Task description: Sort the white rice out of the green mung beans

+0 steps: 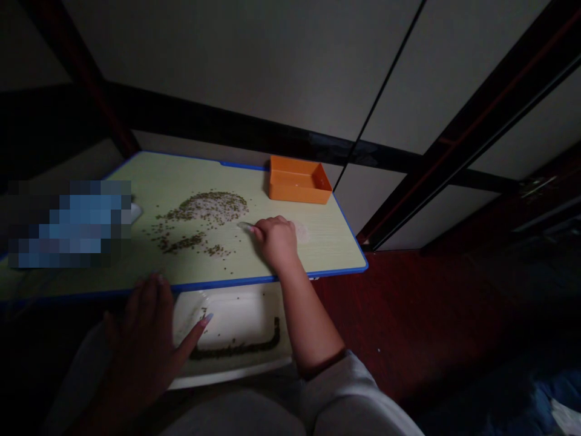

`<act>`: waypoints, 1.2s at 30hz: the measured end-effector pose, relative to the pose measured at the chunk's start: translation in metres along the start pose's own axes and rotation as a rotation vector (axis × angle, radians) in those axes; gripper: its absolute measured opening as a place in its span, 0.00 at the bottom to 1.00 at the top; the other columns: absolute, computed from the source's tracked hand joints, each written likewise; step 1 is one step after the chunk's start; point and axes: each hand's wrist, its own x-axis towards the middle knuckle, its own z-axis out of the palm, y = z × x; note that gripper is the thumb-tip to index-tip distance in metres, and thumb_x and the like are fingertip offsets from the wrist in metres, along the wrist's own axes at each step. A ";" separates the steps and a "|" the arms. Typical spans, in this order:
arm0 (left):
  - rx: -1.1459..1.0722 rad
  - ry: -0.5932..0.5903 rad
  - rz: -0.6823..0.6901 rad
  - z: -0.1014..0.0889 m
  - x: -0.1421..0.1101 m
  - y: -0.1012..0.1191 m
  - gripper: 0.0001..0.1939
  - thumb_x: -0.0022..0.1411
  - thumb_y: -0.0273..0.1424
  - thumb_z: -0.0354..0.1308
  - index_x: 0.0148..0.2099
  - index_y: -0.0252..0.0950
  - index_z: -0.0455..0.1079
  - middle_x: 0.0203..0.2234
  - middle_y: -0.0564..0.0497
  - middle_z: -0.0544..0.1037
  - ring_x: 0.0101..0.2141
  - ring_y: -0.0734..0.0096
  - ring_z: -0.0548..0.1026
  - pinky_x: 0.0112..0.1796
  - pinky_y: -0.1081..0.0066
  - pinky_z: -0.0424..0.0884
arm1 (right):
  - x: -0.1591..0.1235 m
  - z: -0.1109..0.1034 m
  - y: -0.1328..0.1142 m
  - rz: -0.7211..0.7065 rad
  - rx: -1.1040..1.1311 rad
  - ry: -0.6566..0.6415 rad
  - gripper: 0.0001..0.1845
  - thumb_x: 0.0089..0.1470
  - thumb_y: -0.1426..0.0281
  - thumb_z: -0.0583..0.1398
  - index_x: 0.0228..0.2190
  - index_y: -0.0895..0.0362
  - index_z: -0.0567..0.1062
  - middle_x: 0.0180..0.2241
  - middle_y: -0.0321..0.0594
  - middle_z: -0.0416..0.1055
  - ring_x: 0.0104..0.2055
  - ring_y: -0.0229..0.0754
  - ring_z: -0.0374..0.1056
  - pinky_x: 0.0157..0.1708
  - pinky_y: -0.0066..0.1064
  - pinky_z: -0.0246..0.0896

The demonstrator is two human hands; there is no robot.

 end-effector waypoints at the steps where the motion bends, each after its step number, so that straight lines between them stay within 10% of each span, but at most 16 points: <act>1: -0.001 -0.001 -0.001 0.000 0.000 0.000 0.40 0.63 0.44 0.40 0.69 0.27 0.32 0.68 0.32 0.45 0.68 0.48 0.42 0.60 0.34 0.42 | 0.000 0.001 0.000 -0.041 0.037 -0.025 0.11 0.61 0.64 0.58 0.34 0.55 0.79 0.35 0.41 0.78 0.41 0.43 0.67 0.40 0.32 0.53; 36: 0.001 0.006 -0.006 0.004 0.000 -0.002 0.40 0.64 0.44 0.39 0.69 0.28 0.31 0.68 0.33 0.45 0.68 0.50 0.40 0.62 0.37 0.38 | -0.024 -0.023 0.016 -0.113 0.192 -0.063 0.09 0.59 0.69 0.58 0.30 0.56 0.78 0.34 0.40 0.75 0.40 0.42 0.66 0.44 0.34 0.54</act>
